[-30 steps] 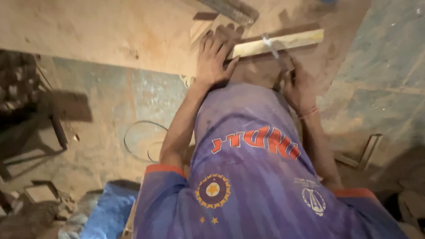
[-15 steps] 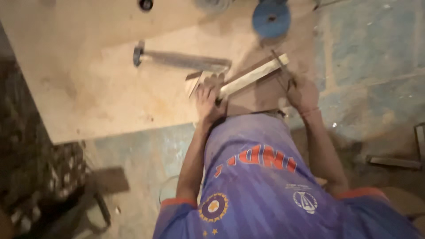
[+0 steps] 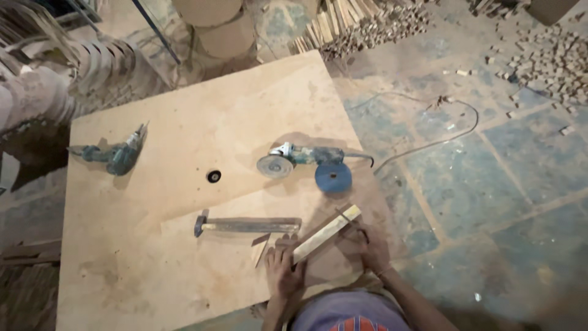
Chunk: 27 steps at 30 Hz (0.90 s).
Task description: The person measures small wooden blocks and strips with a folding ruler, holding each piece against the workbench and repositioning the ruler to check lengths. They handle the pieces one at a time and then walk away from the workbench across the workshop floor.
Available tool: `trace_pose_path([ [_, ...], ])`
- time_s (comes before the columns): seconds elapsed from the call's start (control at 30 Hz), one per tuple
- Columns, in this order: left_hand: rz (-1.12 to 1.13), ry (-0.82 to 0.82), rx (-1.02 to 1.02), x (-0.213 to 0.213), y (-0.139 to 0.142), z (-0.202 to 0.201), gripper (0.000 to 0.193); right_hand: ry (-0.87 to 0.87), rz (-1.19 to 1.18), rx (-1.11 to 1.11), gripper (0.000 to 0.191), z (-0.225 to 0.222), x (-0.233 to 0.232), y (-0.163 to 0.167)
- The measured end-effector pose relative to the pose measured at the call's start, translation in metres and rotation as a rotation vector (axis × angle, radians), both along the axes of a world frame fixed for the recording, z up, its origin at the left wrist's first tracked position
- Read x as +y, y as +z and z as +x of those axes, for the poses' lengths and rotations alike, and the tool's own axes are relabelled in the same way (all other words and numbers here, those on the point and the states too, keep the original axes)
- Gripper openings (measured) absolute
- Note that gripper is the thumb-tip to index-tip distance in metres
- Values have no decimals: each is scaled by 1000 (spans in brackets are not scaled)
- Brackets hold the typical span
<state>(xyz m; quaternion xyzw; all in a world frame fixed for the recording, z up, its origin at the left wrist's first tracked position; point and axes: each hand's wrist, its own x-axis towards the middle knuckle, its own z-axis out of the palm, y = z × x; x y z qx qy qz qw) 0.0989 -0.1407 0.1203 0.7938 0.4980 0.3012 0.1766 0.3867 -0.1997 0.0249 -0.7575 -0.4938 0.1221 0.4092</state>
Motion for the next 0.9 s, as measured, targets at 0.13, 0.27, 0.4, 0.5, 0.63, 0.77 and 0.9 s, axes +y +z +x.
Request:
trace_pose_path([
  [0.13, 78, 42, 9, 9, -35, 5, 54, 25, -48, 63, 29, 7, 12, 4],
  [0.27, 106, 79, 14, 5, -71, 11, 53, 59, -78, 197, 28, 17, 6, 18],
  [0.4, 144, 44, 56, 18, -78, 37, 51, 168, -121, 16, 20, 31, 5, 34],
  [0.5, 125, -29, 68, 28, -64, 51, 49, 141, -95, -11, 30, 32, 9, 39],
  [0.63, 108, -111, 67, 30, -52, 48, 47, 131, -135, -58, 33, 25, 11, 27],
  [0.77, 111, -233, 93, 25, -54, 28, 46, -92, -225, -352, 41, -5, 6, 12],
  [0.9, 117, -286, 110, 24, -49, 17, 45, -348, -177, -408, 58, -36, -1, 18],
])
